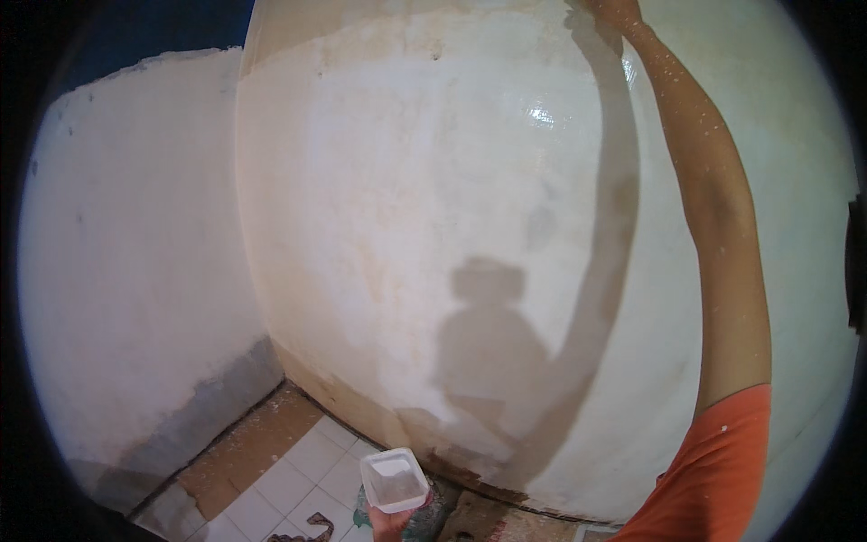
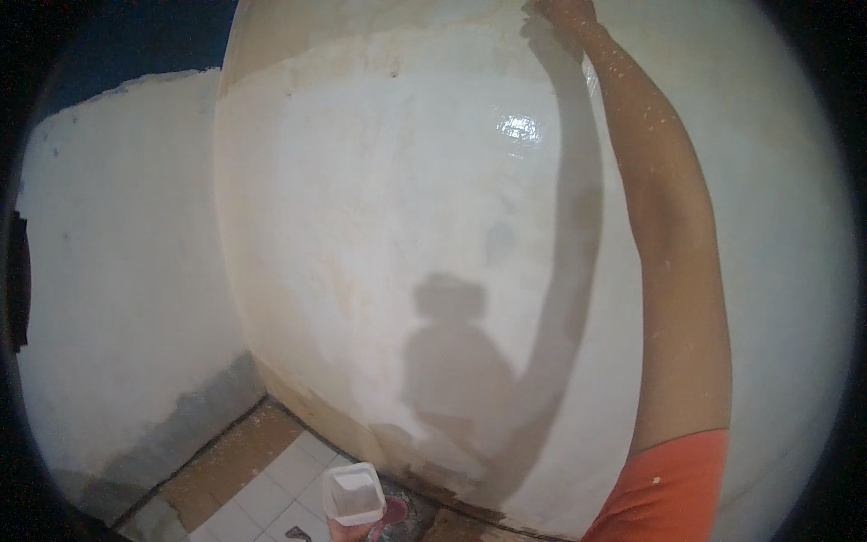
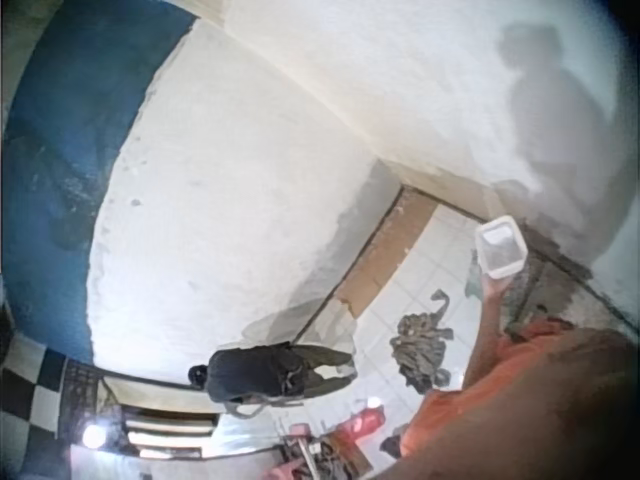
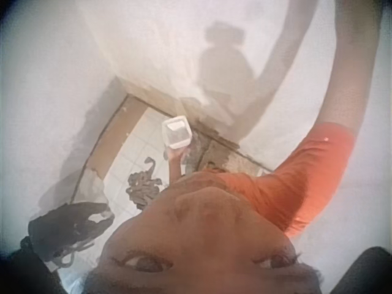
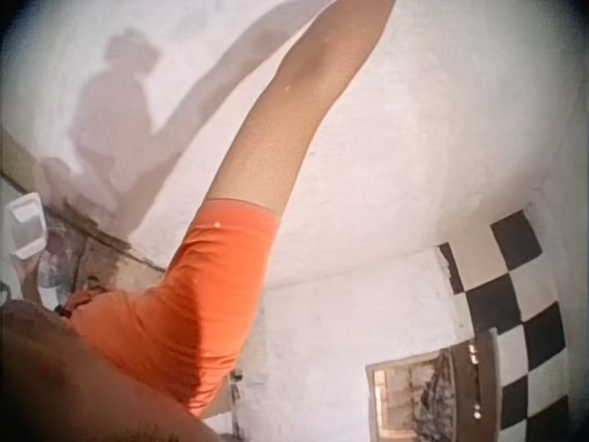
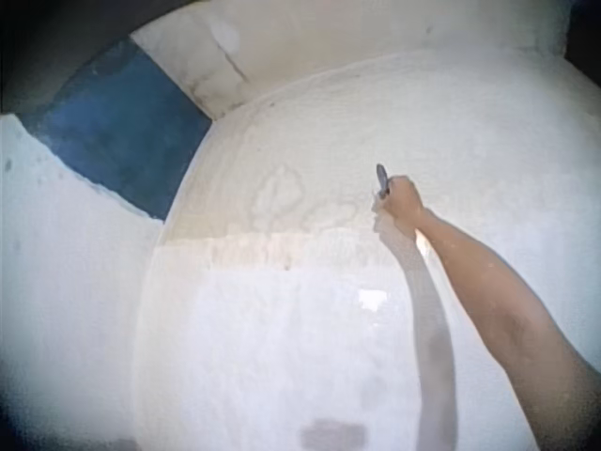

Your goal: The person applies white paint to a wall using a brush, frequently dipping the brush into a plastic container of paint held in the other hand.

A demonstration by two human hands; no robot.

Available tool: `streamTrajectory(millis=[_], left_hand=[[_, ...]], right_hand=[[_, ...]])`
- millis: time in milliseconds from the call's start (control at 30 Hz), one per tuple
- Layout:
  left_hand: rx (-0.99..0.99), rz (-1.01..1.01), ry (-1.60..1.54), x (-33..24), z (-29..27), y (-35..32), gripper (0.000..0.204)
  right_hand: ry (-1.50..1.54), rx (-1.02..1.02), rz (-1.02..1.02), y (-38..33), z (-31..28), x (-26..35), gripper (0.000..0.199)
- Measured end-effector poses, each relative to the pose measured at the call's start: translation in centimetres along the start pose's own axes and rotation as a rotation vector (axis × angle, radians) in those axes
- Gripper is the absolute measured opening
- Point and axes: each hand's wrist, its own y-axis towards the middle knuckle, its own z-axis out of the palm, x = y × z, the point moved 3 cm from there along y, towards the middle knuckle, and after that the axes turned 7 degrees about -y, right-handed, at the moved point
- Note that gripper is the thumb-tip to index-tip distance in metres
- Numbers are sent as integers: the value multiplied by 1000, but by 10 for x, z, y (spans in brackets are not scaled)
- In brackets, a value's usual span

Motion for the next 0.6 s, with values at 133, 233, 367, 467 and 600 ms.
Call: streamTrajectory(millis=[133,233,367,467,600], left_hand=[[0,-6,33,7,-9,5,54],[-17,47,64,-6,-20,-3,54],[-36,39,51,-5,-43,-4,54],[-29,59,27,-4,-40,-12,54],[131,104,269,-6,-20,-24,56]], right_hand=[[-182,-163,-367,3,8,-20,30],[-151,91,-584,-99,21,24,14],[96,335,-421,-178,-25,69,16],[116,414,-302,-161,-42,45,29],[-61,196,-216,-86,-53,-32,21]])
